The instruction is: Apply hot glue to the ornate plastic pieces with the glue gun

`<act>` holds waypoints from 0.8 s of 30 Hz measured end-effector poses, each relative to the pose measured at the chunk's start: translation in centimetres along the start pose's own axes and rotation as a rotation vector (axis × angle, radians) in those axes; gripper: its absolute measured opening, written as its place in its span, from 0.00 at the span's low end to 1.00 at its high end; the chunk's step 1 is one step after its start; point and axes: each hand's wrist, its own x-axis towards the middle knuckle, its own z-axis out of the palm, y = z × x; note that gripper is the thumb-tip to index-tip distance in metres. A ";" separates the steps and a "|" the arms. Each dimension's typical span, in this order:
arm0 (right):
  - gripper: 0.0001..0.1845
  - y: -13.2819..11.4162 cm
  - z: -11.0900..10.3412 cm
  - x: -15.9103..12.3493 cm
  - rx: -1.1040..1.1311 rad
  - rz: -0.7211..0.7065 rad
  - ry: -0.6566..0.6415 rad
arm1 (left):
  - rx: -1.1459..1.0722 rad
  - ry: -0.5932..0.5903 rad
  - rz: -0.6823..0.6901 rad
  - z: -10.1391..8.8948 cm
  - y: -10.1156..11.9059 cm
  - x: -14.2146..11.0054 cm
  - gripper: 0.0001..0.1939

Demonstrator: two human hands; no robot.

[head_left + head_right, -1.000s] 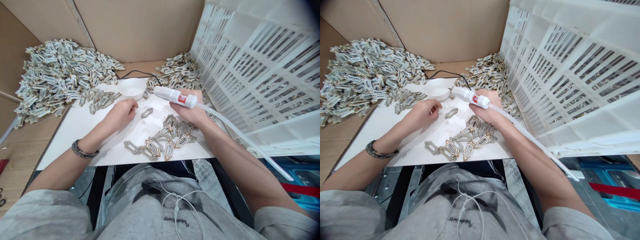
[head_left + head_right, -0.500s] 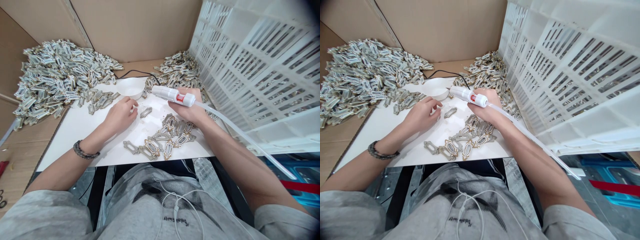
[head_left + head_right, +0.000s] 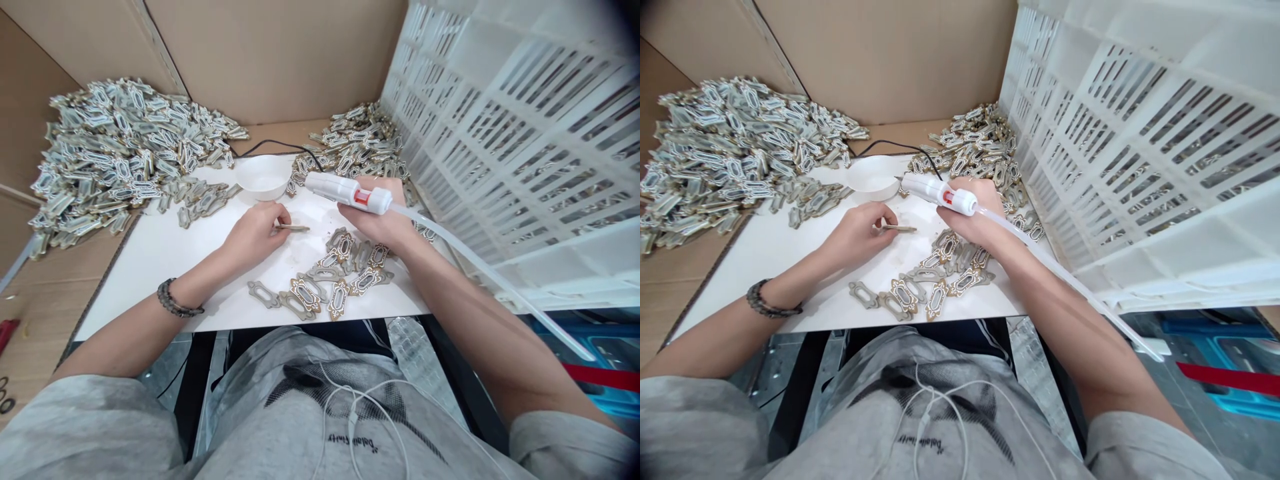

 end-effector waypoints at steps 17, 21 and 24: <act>0.15 -0.6 -0.4 -0.1 -0.009 -0.044 -0.019 | -0.857 0.056 -0.416 -0.8 0.2 0.3 0.13; 0.16 -0.4 -0.3 -0.1 -0.018 -0.092 -0.043 | -1.063 0.053 -0.502 -1.0 0.8 0.3 0.14; 0.15 -0.2 -0.3 -0.2 0.010 -0.141 -0.063 | -1.142 0.076 -0.529 -1.0 1.1 0.3 0.15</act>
